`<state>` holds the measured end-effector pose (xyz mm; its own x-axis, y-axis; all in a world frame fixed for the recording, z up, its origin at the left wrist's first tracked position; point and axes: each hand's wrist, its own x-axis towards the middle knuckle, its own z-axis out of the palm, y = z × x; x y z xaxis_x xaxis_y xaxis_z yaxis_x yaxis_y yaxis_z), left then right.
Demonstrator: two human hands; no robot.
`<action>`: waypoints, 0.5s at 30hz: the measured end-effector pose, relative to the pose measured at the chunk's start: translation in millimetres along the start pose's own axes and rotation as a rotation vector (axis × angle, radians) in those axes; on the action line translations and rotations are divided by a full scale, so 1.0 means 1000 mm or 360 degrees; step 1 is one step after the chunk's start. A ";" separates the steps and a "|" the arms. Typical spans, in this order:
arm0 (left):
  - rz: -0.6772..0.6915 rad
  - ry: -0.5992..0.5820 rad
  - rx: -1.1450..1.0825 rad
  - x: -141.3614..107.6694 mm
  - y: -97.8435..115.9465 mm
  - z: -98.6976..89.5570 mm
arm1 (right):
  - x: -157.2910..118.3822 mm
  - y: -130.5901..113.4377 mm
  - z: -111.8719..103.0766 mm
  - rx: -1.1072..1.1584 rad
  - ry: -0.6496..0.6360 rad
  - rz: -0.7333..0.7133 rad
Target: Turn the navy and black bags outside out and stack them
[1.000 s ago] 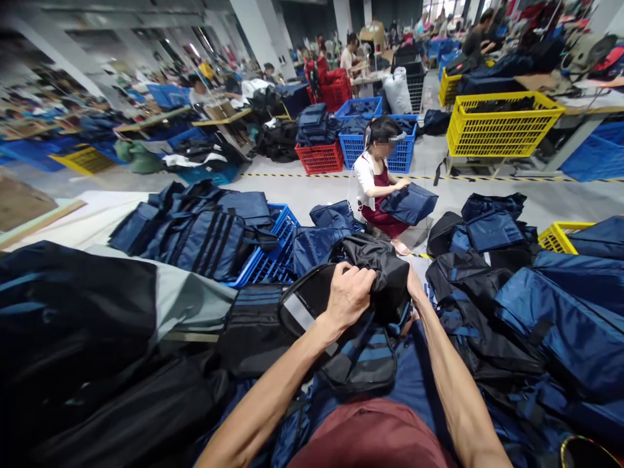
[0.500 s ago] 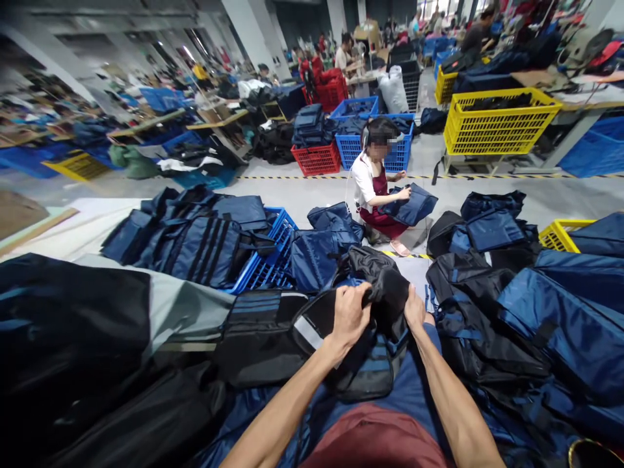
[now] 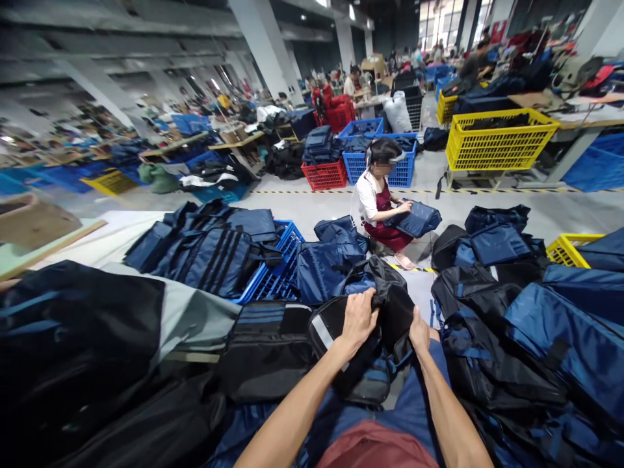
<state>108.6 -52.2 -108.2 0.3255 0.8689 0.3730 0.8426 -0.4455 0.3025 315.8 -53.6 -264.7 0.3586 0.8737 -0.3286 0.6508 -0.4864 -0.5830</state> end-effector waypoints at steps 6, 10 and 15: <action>-0.0253 -0.0088 -0.0121 0.019 -0.009 -0.041 | 0.000 -0.032 -0.028 0.0227 0.0076 0.0275; -0.0690 0.0142 -0.0388 0.015 -0.012 -0.099 | 0.006 -0.083 -0.102 0.0386 0.0386 0.0022; -0.1128 0.0292 -0.0693 -0.072 -0.035 -0.108 | -0.020 -0.125 -0.133 0.0204 0.0816 -0.0583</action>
<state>9.5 -122.5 -50.4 -0.3233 0.9417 0.0929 0.5687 0.1149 0.8145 316.7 -9.2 -86.2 0.4234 0.8592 0.2871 0.7181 -0.1250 -0.6846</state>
